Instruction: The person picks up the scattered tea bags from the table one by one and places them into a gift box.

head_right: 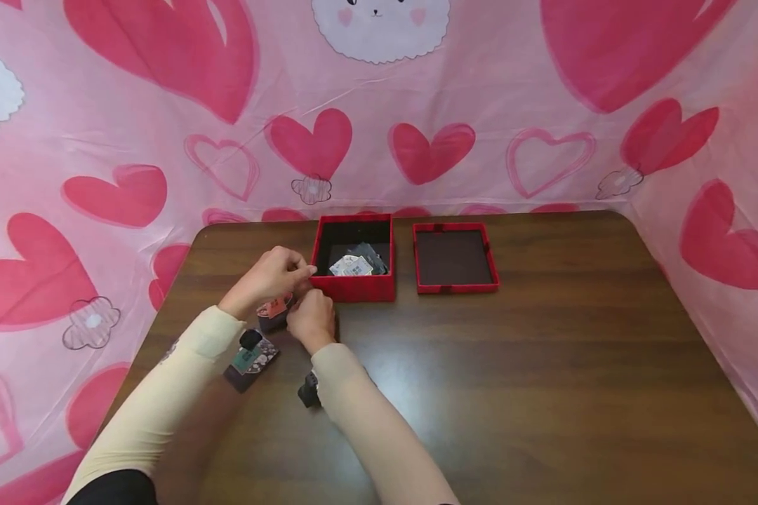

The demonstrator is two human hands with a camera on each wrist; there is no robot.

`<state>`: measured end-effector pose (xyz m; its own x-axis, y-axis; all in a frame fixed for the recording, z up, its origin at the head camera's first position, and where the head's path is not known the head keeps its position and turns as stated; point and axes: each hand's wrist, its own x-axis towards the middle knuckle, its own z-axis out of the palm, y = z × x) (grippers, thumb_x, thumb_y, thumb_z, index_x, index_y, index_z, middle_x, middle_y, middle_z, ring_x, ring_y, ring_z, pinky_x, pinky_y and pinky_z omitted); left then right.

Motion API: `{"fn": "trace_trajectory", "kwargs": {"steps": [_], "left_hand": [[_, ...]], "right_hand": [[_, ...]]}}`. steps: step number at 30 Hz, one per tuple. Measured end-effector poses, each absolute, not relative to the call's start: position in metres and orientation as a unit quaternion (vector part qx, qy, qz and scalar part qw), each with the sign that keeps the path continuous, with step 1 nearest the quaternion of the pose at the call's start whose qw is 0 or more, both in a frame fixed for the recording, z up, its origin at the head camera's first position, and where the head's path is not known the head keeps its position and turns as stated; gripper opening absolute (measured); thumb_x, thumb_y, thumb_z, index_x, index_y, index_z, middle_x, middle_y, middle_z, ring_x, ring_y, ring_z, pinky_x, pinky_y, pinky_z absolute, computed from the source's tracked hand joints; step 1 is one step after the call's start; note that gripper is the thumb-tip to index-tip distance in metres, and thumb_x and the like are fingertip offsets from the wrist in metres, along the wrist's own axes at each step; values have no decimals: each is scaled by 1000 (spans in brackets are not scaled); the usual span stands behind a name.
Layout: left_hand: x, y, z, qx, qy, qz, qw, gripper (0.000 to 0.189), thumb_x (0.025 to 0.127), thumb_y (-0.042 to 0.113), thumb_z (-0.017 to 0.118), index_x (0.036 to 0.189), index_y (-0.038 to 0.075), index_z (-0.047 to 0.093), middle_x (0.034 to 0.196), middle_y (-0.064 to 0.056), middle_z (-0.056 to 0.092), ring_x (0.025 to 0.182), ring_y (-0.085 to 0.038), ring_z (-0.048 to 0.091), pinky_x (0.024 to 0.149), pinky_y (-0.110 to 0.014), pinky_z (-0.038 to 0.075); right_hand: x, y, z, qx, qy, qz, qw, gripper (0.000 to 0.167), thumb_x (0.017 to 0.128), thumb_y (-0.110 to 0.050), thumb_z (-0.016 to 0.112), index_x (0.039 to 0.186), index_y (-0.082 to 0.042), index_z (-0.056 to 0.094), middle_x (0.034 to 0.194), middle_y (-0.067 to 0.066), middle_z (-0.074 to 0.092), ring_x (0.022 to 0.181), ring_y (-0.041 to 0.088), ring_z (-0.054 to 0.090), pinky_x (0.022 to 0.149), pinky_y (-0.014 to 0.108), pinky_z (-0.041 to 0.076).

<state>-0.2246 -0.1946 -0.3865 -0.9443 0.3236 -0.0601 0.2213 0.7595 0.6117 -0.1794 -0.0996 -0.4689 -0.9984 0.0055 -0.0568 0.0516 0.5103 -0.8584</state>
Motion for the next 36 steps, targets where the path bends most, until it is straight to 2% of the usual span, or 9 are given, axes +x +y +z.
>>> {"fn": "trace_trajectory", "kwargs": {"steps": [5,9,18,22,25,32,36], "left_hand": [[-226,-197,-387,152,936,306,81,30,98,20,68,71,7,70,66,-3,64,61,-19,53,53,-33,41],[-225,-197,-387,145,936,309,84,31,98,21,68,71,5,70,67,-6,65,60,-20,53,53,-33,41],[-223,-198,-389,139,934,316,88,31,98,22,68,71,6,69,68,-8,66,55,-19,55,50,-32,44],[-223,-198,-390,136,931,324,94,30,98,22,67,72,6,70,68,-9,66,57,-21,59,54,-33,47],[-223,-199,-390,131,929,333,94,30,98,21,68,73,4,70,68,-9,65,61,-22,56,53,-34,45],[-227,-198,-388,143,939,302,82,33,99,24,67,75,2,72,70,-12,67,68,-21,54,61,-35,43],[-227,-198,-386,138,940,300,88,33,99,25,67,75,2,72,70,-11,67,68,-22,53,60,-34,42]], "right_hand": [[-177,-98,-467,35,829,-556,46,15,86,-2,71,73,-7,69,48,-9,60,44,3,60,57,24,48],[-176,-98,-468,32,821,-569,40,13,89,-2,68,77,-4,72,51,-8,62,45,4,61,61,25,51],[-170,-88,-468,15,805,-591,43,12,91,2,63,83,0,73,60,0,67,47,6,63,53,24,52],[-166,-72,-466,12,805,-589,63,8,93,1,64,88,0,70,64,2,68,52,12,66,52,26,52],[-162,-58,-465,5,812,-578,75,8,96,-2,64,92,-1,70,67,3,67,53,14,66,53,27,52],[-151,-18,-459,-15,843,-536,39,11,95,-2,63,90,-2,72,64,1,67,51,10,64,52,29,51],[-141,11,-451,-32,857,-514,13,13,95,-1,62,86,-2,72,62,-1,64,49,10,62,50,29,50]]}}
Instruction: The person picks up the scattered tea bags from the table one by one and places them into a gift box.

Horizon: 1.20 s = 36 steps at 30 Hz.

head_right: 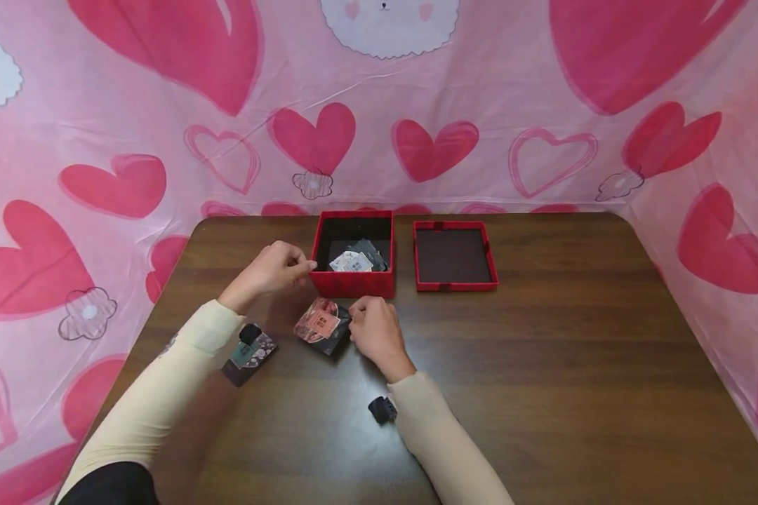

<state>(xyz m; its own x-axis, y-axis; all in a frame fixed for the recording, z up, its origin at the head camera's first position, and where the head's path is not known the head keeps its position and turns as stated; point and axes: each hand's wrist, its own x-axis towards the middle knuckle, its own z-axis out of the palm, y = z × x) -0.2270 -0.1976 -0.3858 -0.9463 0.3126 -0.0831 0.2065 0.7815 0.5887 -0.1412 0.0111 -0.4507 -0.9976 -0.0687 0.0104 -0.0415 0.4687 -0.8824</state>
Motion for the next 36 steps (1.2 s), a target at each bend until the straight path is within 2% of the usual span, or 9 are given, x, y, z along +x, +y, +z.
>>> {"fn": "trace_trajectory", "kwargs": {"steps": [7,12,18,28,36], "left_hand": [[-228,-202,-381,123,939,308,97,31,98,22,68,75,2,71,72,-13,65,67,-23,51,57,-35,42],[-228,-202,-382,124,936,314,99,31,98,23,68,73,4,70,68,-8,63,67,-23,51,57,-34,41],[-227,-202,-383,130,937,309,97,31,98,22,67,75,2,71,66,-7,62,67,-22,51,58,-34,42],[-227,-201,-387,137,938,307,86,32,97,21,69,70,4,69,67,-5,59,66,-21,52,59,-34,42],[-227,-198,-387,136,936,312,88,31,97,22,69,69,8,69,66,-7,62,64,-22,53,57,-34,43]], "right_hand": [[-137,35,-439,-25,859,-511,10,13,98,-3,62,90,0,72,66,8,66,49,13,62,49,28,48],[-136,40,-434,-25,859,-512,9,12,97,-3,64,90,0,73,65,5,65,50,13,62,49,29,46],[-139,48,-415,-41,862,-505,-11,11,96,-4,64,91,-1,73,64,5,65,50,15,62,49,29,46],[-185,59,-367,-25,859,-506,-74,15,99,-9,61,96,-1,73,71,11,69,55,20,66,51,26,47],[-204,55,-361,-2,855,-513,-81,17,99,-11,60,97,-1,73,75,17,71,60,28,69,51,26,47]]}}
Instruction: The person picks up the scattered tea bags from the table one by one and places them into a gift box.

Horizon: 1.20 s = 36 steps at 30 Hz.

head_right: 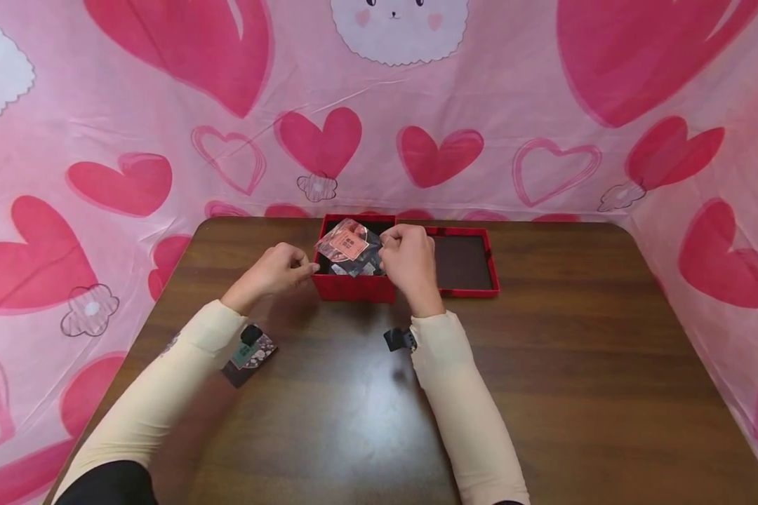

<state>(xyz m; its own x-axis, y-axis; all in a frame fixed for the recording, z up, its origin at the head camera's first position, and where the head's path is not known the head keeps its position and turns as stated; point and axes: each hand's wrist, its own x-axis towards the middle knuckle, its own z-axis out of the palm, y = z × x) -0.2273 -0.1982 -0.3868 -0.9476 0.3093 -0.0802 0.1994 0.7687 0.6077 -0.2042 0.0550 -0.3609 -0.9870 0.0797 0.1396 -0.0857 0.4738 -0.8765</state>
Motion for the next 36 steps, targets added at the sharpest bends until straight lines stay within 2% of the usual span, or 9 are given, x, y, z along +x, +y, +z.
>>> {"fn": "trace_trajectory", "kwargs": {"steps": [6,11,15,18,22,29,36], "left_hand": [[-226,-197,-386,135,937,309,94,31,97,23,69,70,8,70,68,-11,65,64,-21,54,57,-33,44],[-227,-196,-387,138,938,305,88,31,97,22,69,69,8,70,66,-8,64,64,-21,55,58,-33,44],[-226,-196,-388,138,937,308,88,30,97,20,70,69,8,70,68,-12,66,64,-22,55,57,-34,44],[-227,-197,-389,136,938,307,89,31,97,21,69,69,8,70,71,-15,67,64,-22,55,57,-34,44],[-227,-197,-389,137,937,307,91,31,98,23,69,72,5,71,72,-16,68,63,-21,54,56,-33,44],[-226,-198,-385,132,939,303,93,32,98,24,68,79,-1,73,70,-13,67,66,-22,55,58,-34,44],[-227,-198,-386,137,938,307,85,31,98,22,68,76,-1,72,62,-4,62,64,-21,54,58,-33,43]], "right_hand": [[-210,54,-365,-16,-851,518,80,19,100,-11,58,99,1,74,79,19,71,64,32,70,51,25,47],[-212,56,-362,-26,-846,525,87,19,100,-11,59,100,1,74,81,19,72,61,26,69,52,26,50],[-214,57,-360,-31,-845,526,92,19,100,-13,61,102,0,74,81,18,72,60,23,69,51,27,49],[-217,58,-363,-36,-850,520,72,20,100,-16,61,103,-1,74,81,15,72,62,21,70,53,26,48],[-218,62,-373,-42,-858,510,34,20,100,-19,62,104,-2,73,81,12,73,68,25,72,57,26,50],[-207,55,-368,-13,-856,514,58,20,99,-21,65,98,-3,74,73,10,71,65,30,71,53,27,50],[-184,35,-358,59,-854,516,38,18,94,-15,62,85,-7,75,62,5,67,53,19,66,50,33,47]]}}
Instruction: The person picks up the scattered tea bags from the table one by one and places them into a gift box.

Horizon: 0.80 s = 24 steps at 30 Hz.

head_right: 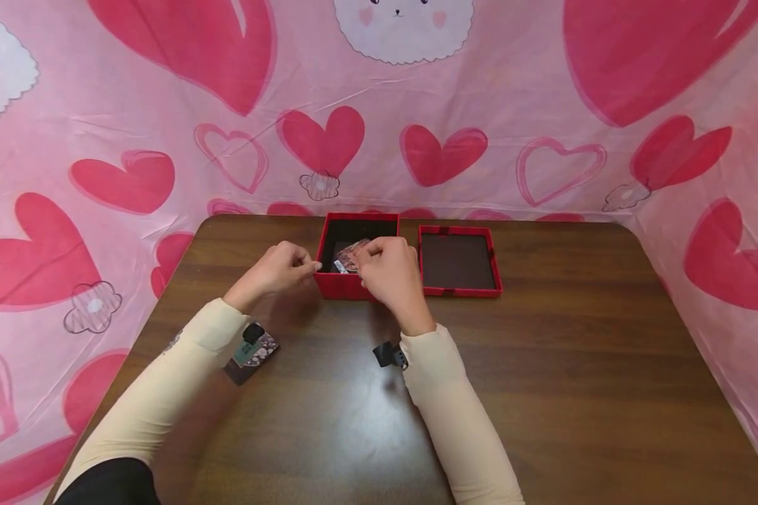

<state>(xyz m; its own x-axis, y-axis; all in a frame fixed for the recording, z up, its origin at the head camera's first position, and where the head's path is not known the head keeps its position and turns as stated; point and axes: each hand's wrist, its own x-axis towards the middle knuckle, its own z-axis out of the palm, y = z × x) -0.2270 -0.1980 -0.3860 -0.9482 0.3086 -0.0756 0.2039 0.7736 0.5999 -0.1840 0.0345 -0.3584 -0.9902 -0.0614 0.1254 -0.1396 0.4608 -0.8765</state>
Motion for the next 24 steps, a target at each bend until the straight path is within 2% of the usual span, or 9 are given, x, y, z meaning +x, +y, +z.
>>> {"fn": "trace_trajectory", "kwargs": {"steps": [4,8,11,16,21,24], "left_hand": [[-228,-198,-386,137,938,307,82,31,97,20,69,75,-1,72,62,-4,62,63,-20,54,57,-33,43],[-227,-198,-386,139,940,303,78,31,97,20,69,74,0,71,63,-4,60,63,-20,52,57,-33,42],[-227,-198,-386,144,940,301,72,32,97,20,69,72,1,70,63,-3,57,63,-19,51,55,-32,41],[-227,-198,-387,158,939,298,67,33,97,20,69,70,0,68,60,-1,54,63,-18,49,56,-31,40],[-226,-198,-386,154,942,290,69,33,97,21,68,70,2,69,61,-1,57,65,-19,51,59,-33,41],[-226,-197,-386,151,942,290,73,33,98,21,68,71,3,70,62,-4,62,66,-20,53,61,-34,42]], "right_hand": [[-176,18,-364,90,-849,521,5,18,93,-13,64,82,-5,76,63,5,68,53,18,66,52,32,49],[-167,-1,-374,109,-851,512,-36,17,94,-18,68,82,-9,76,60,1,67,51,16,65,49,30,47],[-161,-16,-383,130,-856,496,-64,19,93,-20,70,76,-13,75,56,-3,65,49,13,63,48,30,46],[-156,-39,-399,164,-866,465,-87,32,93,-21,71,61,-18,71,48,-8,60,45,9,61,50,31,47],[-154,-61,-417,185,-867,447,-120,34,93,-20,71,59,-12,73,45,-9,58,44,9,60,51,29,45],[-152,-74,-427,190,-873,427,-139,33,91,-19,72,59,-11,73,43,-9,56,42,8,57,47,26,41]]}}
